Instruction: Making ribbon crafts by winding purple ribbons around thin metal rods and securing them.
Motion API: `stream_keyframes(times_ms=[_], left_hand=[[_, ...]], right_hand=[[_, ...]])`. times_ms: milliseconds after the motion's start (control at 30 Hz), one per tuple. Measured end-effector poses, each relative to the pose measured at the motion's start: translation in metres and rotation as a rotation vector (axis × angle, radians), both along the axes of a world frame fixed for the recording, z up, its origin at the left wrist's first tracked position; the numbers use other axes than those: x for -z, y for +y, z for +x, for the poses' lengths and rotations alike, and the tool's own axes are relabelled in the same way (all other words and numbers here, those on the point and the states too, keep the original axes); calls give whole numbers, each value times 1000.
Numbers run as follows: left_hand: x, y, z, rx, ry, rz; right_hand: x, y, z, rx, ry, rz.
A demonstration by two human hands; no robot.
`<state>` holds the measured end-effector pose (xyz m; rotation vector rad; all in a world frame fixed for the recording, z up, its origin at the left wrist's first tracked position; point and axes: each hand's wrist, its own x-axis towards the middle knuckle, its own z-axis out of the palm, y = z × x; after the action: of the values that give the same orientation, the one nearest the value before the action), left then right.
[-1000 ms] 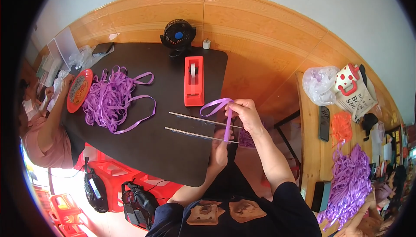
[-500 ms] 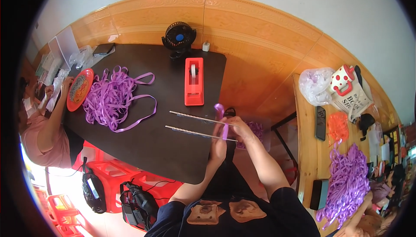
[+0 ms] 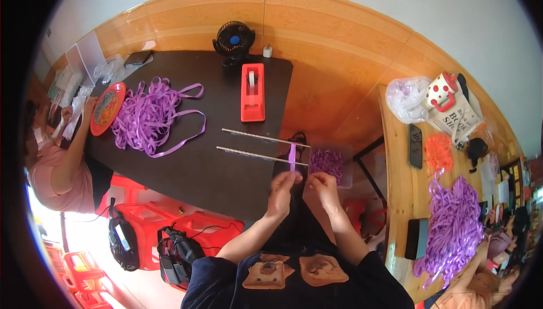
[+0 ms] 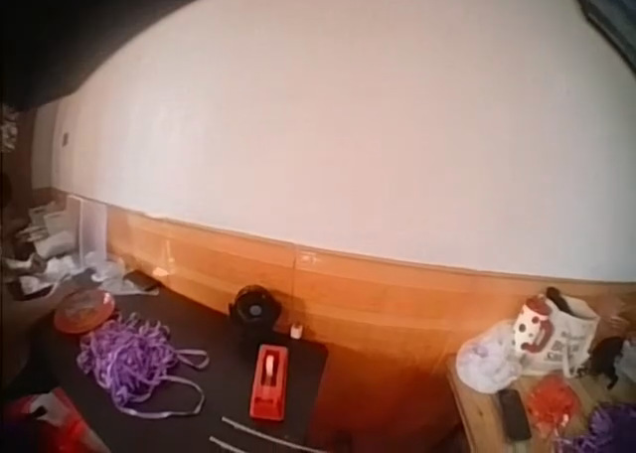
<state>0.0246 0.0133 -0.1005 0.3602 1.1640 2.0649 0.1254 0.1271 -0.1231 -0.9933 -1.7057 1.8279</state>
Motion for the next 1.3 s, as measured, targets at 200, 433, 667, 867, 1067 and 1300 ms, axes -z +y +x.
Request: stream_keyframes(times_ms=[200,433,667,867,1067,1300], left_hand=[[7,-21,14,-40,-44,-181],[15,-14,14,-34,-83,-145],[27,-8,9,-11,-59,-148],[16,-1,13,-264,503,-381],[-12,2,2,38,-205,107],[-18,28,-15,120,-746,355]], right_hand=[[-46,-7,-15,99,325,190],[-58,23,-45,-169,289,44],[-42,25,-62,-374,325,43],[-44,42,-79,-210,259,426],[-66,77,-112,-104,341,995],[-117,82,-112,-82,315,1543]])
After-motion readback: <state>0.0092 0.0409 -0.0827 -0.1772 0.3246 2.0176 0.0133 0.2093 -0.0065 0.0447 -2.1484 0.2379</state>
